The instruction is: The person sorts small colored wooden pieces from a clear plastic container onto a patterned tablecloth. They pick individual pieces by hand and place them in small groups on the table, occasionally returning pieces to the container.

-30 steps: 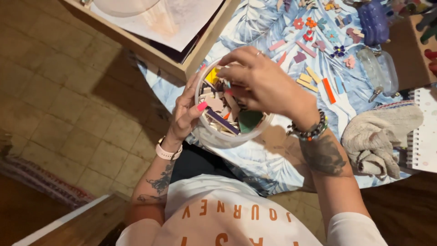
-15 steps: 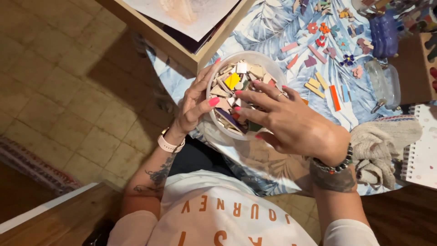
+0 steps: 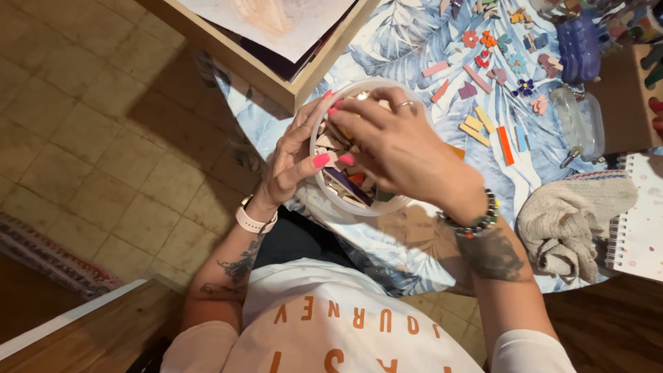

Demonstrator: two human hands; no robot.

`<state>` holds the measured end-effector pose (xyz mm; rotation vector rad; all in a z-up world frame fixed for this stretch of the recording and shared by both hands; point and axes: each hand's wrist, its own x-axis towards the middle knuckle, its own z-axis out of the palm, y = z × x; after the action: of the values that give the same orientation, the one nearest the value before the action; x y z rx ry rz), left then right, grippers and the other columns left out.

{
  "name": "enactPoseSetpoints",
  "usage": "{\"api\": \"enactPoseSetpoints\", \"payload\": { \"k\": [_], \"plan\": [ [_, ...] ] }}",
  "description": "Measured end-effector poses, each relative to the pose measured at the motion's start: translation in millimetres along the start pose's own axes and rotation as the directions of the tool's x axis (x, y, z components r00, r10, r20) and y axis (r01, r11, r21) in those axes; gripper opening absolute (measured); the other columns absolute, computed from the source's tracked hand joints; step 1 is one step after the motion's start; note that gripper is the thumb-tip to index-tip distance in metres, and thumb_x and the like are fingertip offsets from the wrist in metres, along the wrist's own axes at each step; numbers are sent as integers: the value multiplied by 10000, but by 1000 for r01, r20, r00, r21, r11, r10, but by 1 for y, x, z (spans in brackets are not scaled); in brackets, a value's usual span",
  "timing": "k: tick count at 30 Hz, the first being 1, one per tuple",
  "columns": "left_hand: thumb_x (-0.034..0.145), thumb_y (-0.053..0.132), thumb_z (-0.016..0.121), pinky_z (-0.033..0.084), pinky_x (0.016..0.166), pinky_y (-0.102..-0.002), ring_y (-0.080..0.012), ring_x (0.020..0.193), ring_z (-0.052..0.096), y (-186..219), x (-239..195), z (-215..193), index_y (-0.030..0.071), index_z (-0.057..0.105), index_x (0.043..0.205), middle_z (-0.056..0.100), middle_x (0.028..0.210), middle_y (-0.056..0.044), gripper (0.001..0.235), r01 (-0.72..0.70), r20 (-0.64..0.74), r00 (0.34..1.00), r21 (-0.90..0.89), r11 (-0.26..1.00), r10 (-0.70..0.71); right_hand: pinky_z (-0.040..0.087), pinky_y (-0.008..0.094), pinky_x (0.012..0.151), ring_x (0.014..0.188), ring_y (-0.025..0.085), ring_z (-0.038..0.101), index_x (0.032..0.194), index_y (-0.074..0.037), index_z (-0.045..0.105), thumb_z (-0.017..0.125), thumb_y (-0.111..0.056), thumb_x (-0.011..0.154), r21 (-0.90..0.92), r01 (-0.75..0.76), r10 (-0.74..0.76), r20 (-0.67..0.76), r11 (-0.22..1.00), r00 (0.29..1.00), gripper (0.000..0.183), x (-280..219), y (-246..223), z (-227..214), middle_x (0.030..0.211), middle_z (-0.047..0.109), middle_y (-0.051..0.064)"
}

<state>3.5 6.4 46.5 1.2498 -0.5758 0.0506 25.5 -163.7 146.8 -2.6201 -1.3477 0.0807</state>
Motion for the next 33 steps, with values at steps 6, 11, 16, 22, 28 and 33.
{"api": "enactPoseSetpoints", "payload": {
  "k": [6,11,16,22,28,33],
  "plan": [
    [810,308,495,188,1118,-398,-239,1298,267,-9,-4,-3,62,321,1304,263,1366,-126,579,-13,-6,1000,14,1000,14,341,487,730,1049,326,328,1180,-162,427,543,-250,761,-81,2,9,134,997,991,443,-5,-7,-6,1166,430,46],
    [801,290,509,224,1102,-387,-233,1281,277,-9,-3,-4,20,323,1292,262,1354,-132,591,15,-2,1000,-19,1000,-15,345,546,746,1153,345,266,1222,-254,403,598,-235,682,-78,6,17,296,997,955,574,-19,-4,-11,1256,365,3],
    [810,294,511,199,1123,-383,-235,1301,258,-15,-4,-5,33,307,1305,243,1372,-139,595,-36,8,999,-49,998,37,367,539,730,1172,296,247,1171,-241,452,620,-323,676,-82,36,-7,328,996,945,530,-25,-1,-12,1273,354,-12],
    [801,292,534,234,1110,-395,-248,1290,269,-19,-5,-5,41,327,1296,245,1365,-140,593,-37,2,999,-115,993,37,202,418,973,1120,189,404,1120,-172,506,647,-267,632,43,146,-153,257,988,954,517,-22,-1,-30,1203,472,16],
    [804,283,530,254,1101,-394,-241,1276,286,-14,-4,-3,34,318,1300,262,1344,-121,594,-21,2,1000,-131,991,22,472,358,478,753,235,529,1027,-58,592,542,-115,822,32,-115,115,8,993,993,219,-12,-2,-30,928,545,98],
    [799,255,530,236,1104,-379,-244,1284,272,-10,-3,-3,17,330,1287,250,1356,-140,579,-13,1,1000,-117,993,13,427,308,425,618,210,499,872,-38,614,569,-167,855,-133,-151,137,-108,980,985,138,-2,2,1,758,533,75]
  ]
}}
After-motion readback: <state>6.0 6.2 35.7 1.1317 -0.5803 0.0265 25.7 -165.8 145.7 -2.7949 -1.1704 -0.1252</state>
